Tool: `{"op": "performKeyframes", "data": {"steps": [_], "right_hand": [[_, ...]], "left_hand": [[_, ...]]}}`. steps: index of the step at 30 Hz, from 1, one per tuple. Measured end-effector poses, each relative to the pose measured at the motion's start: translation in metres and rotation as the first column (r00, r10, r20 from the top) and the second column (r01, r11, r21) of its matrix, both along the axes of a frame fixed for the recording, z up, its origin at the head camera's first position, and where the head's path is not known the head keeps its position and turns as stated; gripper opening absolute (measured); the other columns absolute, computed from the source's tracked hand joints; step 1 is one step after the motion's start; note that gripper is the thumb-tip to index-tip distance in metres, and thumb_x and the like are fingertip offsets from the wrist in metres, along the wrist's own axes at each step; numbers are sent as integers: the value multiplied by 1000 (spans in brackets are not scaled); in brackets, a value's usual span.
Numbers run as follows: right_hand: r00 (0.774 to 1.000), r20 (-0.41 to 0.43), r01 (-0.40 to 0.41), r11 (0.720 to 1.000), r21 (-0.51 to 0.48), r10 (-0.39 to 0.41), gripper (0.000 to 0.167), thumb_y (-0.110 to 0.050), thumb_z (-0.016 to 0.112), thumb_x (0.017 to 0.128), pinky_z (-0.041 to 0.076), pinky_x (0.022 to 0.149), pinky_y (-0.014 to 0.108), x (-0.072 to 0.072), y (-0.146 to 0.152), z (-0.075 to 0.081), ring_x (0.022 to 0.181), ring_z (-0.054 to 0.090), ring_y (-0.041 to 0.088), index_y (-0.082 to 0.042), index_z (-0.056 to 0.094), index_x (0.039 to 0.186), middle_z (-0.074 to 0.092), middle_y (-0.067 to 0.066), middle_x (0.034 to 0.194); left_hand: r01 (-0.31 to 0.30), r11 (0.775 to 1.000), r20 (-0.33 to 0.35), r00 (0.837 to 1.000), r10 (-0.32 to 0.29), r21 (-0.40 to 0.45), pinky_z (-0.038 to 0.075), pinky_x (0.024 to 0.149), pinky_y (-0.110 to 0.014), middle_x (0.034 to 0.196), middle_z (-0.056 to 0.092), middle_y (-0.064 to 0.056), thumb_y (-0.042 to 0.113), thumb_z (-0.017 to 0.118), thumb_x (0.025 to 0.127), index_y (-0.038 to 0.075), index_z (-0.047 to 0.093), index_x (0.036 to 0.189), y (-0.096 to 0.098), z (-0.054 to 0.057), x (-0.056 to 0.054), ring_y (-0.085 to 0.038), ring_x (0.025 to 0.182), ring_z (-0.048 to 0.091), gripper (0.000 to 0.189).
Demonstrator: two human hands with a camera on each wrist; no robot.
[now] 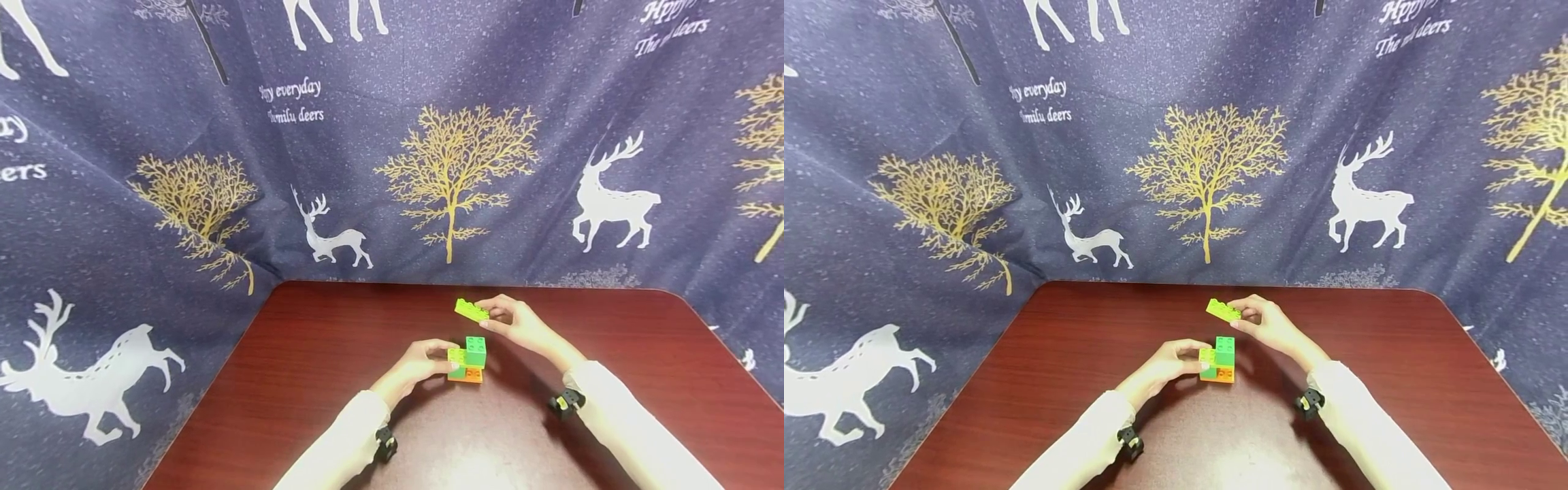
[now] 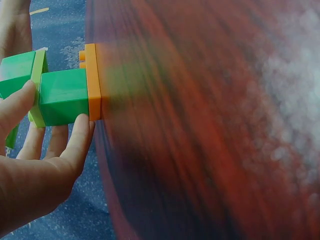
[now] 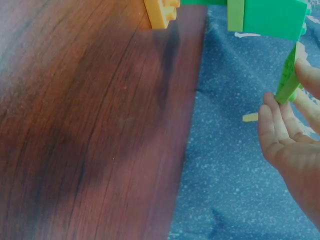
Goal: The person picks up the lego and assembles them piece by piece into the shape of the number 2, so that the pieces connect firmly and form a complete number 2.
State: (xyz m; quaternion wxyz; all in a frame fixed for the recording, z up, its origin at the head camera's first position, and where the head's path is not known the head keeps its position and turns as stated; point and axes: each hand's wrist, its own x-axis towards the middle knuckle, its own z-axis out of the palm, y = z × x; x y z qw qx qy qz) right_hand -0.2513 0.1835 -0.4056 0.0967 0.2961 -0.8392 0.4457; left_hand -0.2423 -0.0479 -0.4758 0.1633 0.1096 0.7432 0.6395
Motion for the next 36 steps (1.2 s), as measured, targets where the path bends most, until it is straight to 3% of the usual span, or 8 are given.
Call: {"op": "performKeyframes", "data": {"steps": [15,20,32,36], "right_hand": [[998,-22,-66,998,-20,66,35,7,69,82,52,78,53,14,-1,0,89,63,37,10,62,116,63,22,105],[995,-35,-99,995,-18,98,35,9,69,81,54,77,46,18,-2,1,89,64,36,11,61,116,63,23,105],[992,-33,-124,992,-22,123,35,9,70,81,55,74,44,29,-6,2,87,63,35,12,62,114,63,22,104],[989,-50,-137,990,-26,136,35,6,70,82,54,75,40,24,-2,-10,87,63,30,10,62,115,63,17,105]], "left_hand": [[21,1000,-15,1000,-20,21,55,76,-32,101,69,-10,1,75,77,4,69,112,-1,-2,-1,-16,82,67,35],[20,1000,-17,1000,-20,15,55,75,-31,101,69,-10,1,75,77,3,69,112,-1,-2,-1,-16,82,67,35],[15,1000,-28,1000,-15,-3,52,75,-26,104,69,-10,3,76,78,5,69,114,-1,-4,-1,-16,85,66,37],[11,1000,-27,1000,-11,-3,51,75,-25,105,70,-10,4,76,77,6,69,114,0,-4,-1,-16,86,66,37]]}}
